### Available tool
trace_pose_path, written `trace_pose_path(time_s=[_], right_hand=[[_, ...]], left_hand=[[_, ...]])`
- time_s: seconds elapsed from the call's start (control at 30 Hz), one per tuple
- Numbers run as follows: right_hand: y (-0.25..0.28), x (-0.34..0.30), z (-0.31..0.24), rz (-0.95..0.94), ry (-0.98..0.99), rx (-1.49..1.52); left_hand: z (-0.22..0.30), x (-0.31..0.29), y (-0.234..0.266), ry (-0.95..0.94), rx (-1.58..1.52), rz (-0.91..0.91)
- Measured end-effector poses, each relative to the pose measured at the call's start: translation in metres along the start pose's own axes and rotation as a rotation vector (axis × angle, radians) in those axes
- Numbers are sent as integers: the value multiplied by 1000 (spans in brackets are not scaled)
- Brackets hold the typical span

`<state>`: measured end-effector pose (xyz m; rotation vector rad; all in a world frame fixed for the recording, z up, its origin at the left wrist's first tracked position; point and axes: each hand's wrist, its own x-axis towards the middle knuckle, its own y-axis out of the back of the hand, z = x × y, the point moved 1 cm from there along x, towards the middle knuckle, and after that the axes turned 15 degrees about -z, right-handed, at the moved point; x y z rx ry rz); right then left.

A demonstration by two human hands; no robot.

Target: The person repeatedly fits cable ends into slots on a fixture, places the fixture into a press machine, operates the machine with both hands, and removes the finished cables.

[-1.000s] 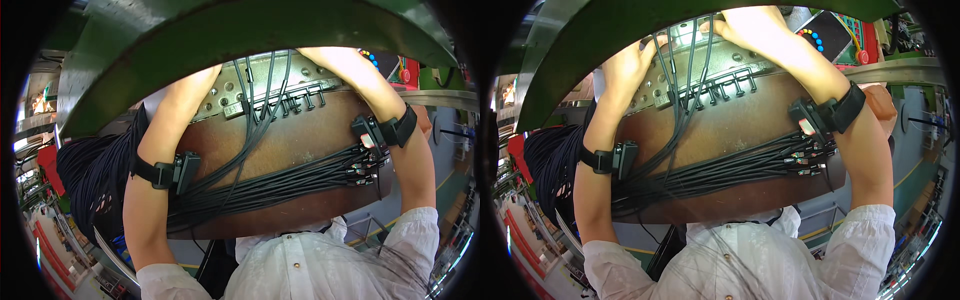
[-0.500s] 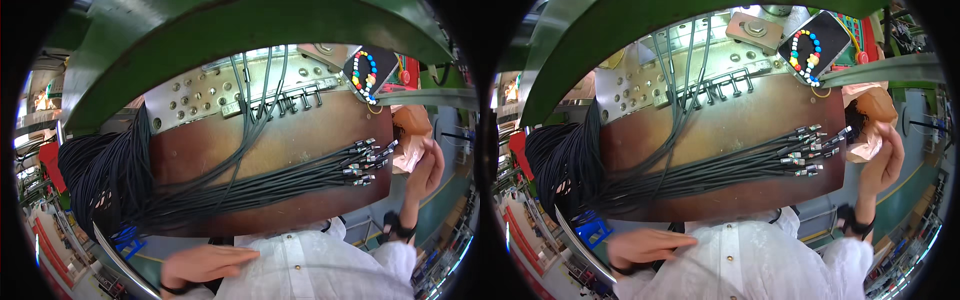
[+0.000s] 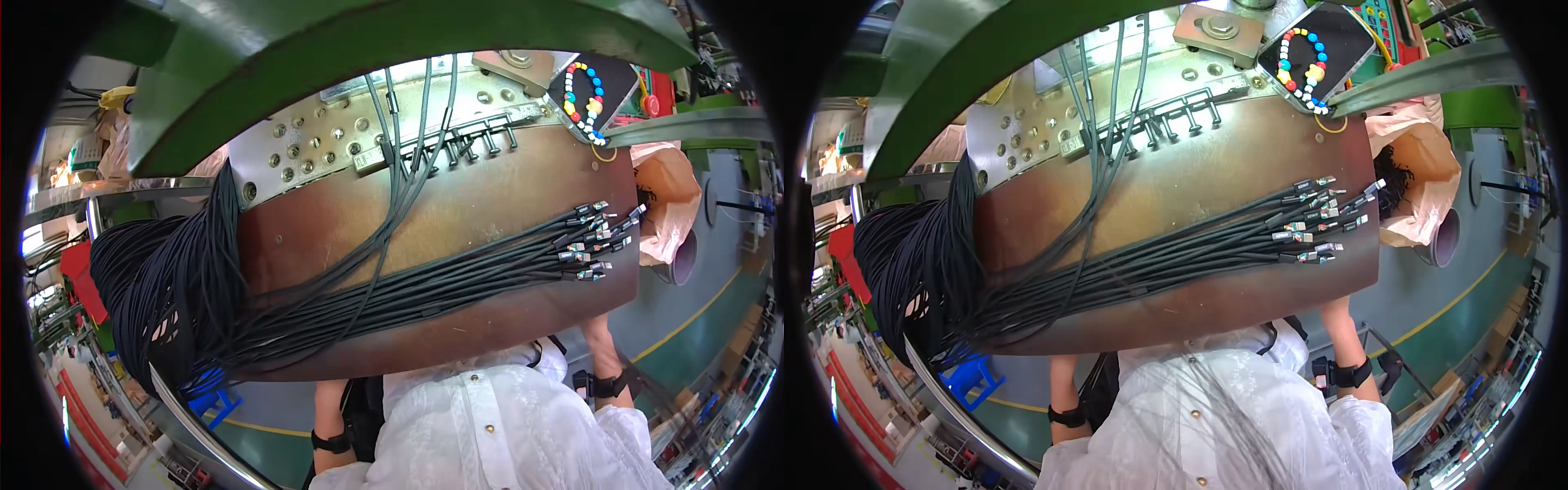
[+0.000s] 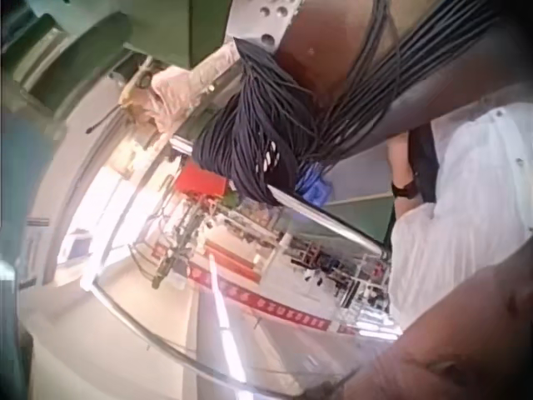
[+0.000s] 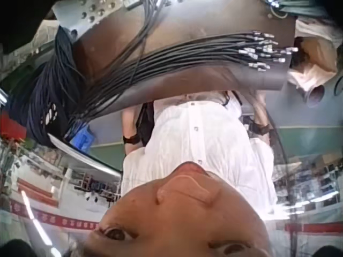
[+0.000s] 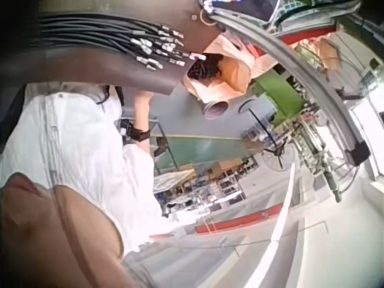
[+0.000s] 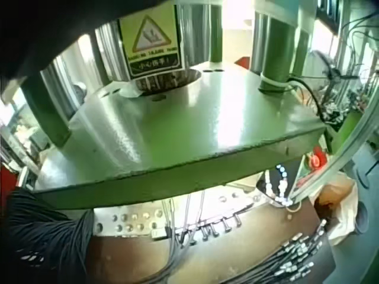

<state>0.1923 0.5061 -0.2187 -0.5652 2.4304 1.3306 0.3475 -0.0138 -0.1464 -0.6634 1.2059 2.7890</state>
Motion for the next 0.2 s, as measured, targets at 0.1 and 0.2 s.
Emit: trace_pose_path(time_s=[0.1, 0.2], right_hand=[[-2, -10, 2, -98, -56, -33], [10, -5, -30, 53, 79, -128]], left_hand=[[-10, 3, -7, 13, -19, -74], [-23, 7, -11, 159, -22, -233]])
